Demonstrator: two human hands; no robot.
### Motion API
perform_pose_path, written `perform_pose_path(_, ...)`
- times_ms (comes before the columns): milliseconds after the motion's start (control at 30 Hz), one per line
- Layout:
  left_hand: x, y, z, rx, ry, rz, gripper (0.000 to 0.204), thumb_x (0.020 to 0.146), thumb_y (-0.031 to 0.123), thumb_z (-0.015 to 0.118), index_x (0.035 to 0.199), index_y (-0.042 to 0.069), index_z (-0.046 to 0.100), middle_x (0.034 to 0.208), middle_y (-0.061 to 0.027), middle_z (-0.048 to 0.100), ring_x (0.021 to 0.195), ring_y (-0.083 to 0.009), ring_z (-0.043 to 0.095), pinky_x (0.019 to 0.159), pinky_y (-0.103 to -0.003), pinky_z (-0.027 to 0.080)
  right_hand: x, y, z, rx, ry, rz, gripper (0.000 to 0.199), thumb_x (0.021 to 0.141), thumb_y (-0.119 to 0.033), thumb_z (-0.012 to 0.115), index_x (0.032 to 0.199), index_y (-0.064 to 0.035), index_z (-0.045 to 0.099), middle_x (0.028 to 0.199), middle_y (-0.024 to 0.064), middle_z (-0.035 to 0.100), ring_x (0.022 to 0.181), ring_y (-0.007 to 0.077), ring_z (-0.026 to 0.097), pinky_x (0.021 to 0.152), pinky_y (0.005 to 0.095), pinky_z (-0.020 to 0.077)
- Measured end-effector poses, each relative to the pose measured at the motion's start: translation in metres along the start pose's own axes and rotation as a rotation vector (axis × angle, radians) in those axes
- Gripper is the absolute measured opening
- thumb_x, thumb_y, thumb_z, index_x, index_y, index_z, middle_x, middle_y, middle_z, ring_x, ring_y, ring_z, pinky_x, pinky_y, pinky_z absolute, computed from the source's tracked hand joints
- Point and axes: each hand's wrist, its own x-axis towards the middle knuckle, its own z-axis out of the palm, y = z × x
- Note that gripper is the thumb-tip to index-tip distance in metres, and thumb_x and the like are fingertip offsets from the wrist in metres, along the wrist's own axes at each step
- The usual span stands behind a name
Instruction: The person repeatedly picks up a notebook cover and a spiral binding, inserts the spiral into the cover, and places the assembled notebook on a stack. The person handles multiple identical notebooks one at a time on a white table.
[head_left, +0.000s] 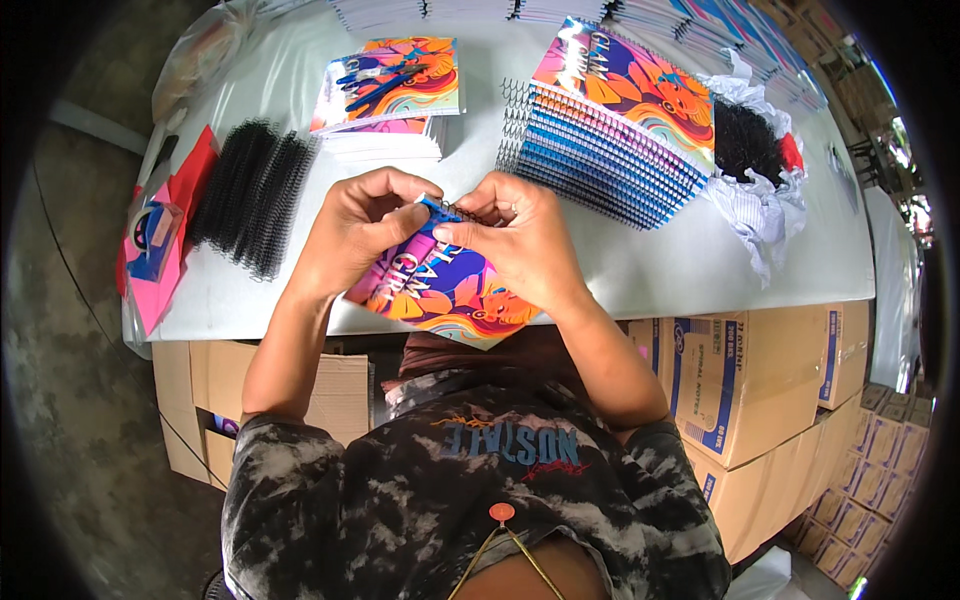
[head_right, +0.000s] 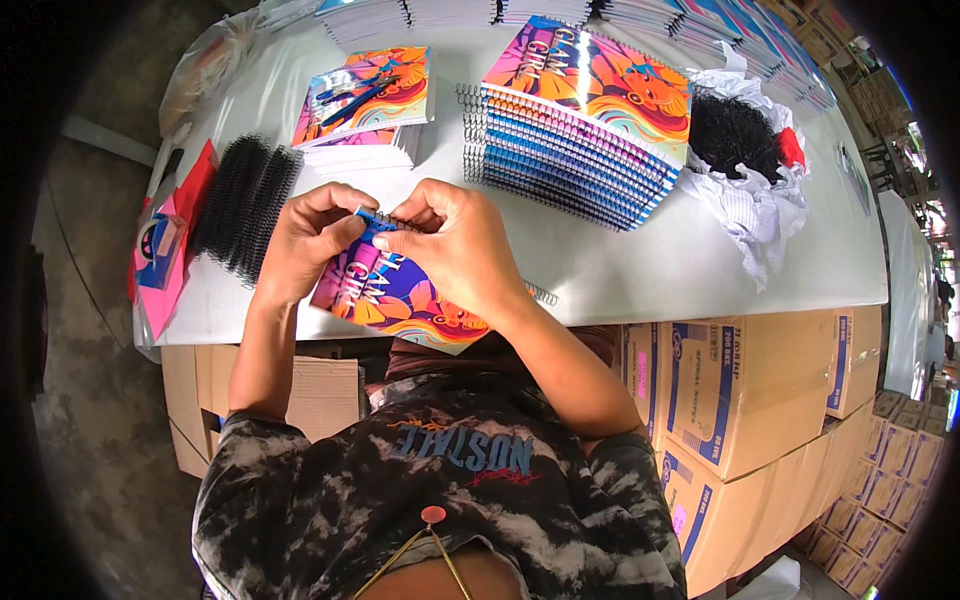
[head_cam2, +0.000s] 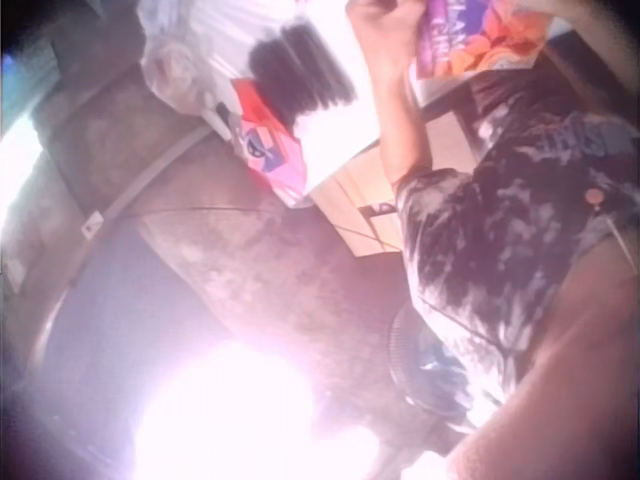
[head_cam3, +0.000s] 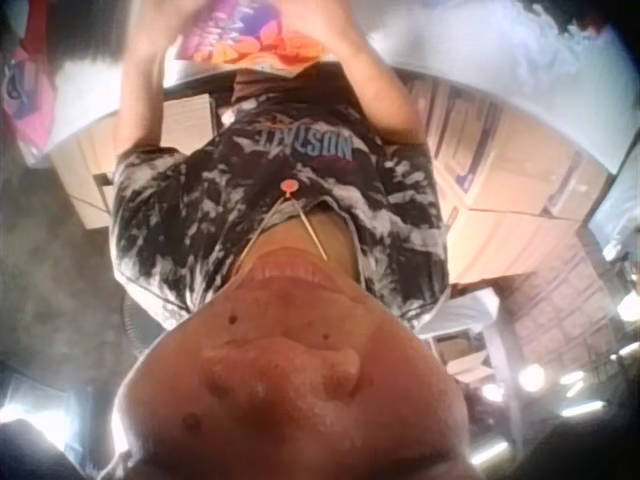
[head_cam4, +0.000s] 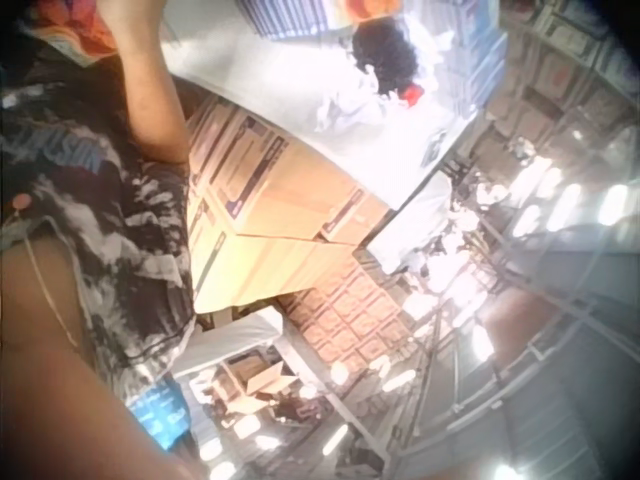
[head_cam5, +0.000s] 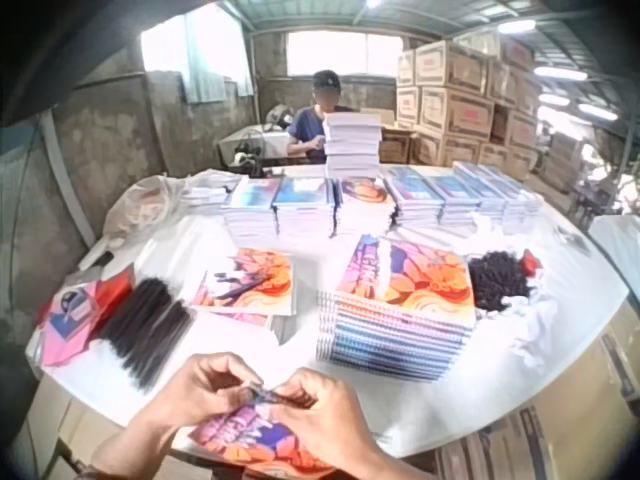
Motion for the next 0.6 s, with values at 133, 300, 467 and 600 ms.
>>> perform_pose_path(133, 0.011, -0.002, -0.006, 0.031, -0.16, 0.052, 0.011, 0.076, -0.005, 0.055, 0.086, 0.0, 0.057, 0.081, 0.0, 0.058, 0.07, -0.0035, 0.052, 0.061, -0.019, 0.044, -0.006, 0.004, 0.007, -0.111, 0.062, -0.087, 0.02, 0.067, -0.001, 0.074, 0.079, 0.0027, 0.057, 0.07, 0.0095, 0.064, 0.062, 0.0114, 0.061, 0.059, 0.0244, 0.0483)
perform_pose_path(300, 0.014, 0.022, 0.001, 0.338, -0.16, 0.116, 0.014, 0.073, -0.002, 0.063, 0.085, 0.002, 0.057, 0.085, -0.0003, 0.056, 0.074, -0.0047, 0.05, 0.063, -0.018, 0.039, -0.013, 0.001, 0.01, -0.299, 0.16, -0.178, 0.019, 0.069, -0.001, 0.071, 0.078, 0.0014, 0.055, 0.074, 0.0118, 0.063, 0.066, 0.0173, 0.063, 0.059, 0.0289, 0.0486)
perform_pose_path(467, 0.032, 0.043, 0.01, 0.489, 0.346, 0.482, 0.07, 0.082, 0.024, 0.066, 0.13, -0.008, 0.027, 0.102, -0.0215, 0.057, 0.101, -0.0211, 0.056, 0.083, -0.032, 0.046, -0.002, -0.041, -0.052, 0.498, 0.66, -0.665, 0.031, 0.085, 0.0, 0.055, 0.113, -0.0031, 0.042, 0.099, 0.0074, 0.053, 0.083, 0.01, 0.053, 0.072, 0.0249, 0.0469)
perform_pose_path(600, 0.088, 0.048, 0.063, 0.046, 0.152, 0.393, 0.057, 0.084, 0.021, 0.064, 0.125, -0.006, 0.036, 0.093, -0.0124, 0.063, 0.081, -0.0139, 0.06, 0.068, -0.024, 0.047, 0.006, -0.058, -0.081, 0.16, 0.81, -0.818, 0.039, 0.085, -0.011, 0.06, 0.119, 0.0007, 0.045, 0.109, 0.013, 0.052, 0.1, 0.0209, 0.051, 0.086, 0.0298, 0.0411)
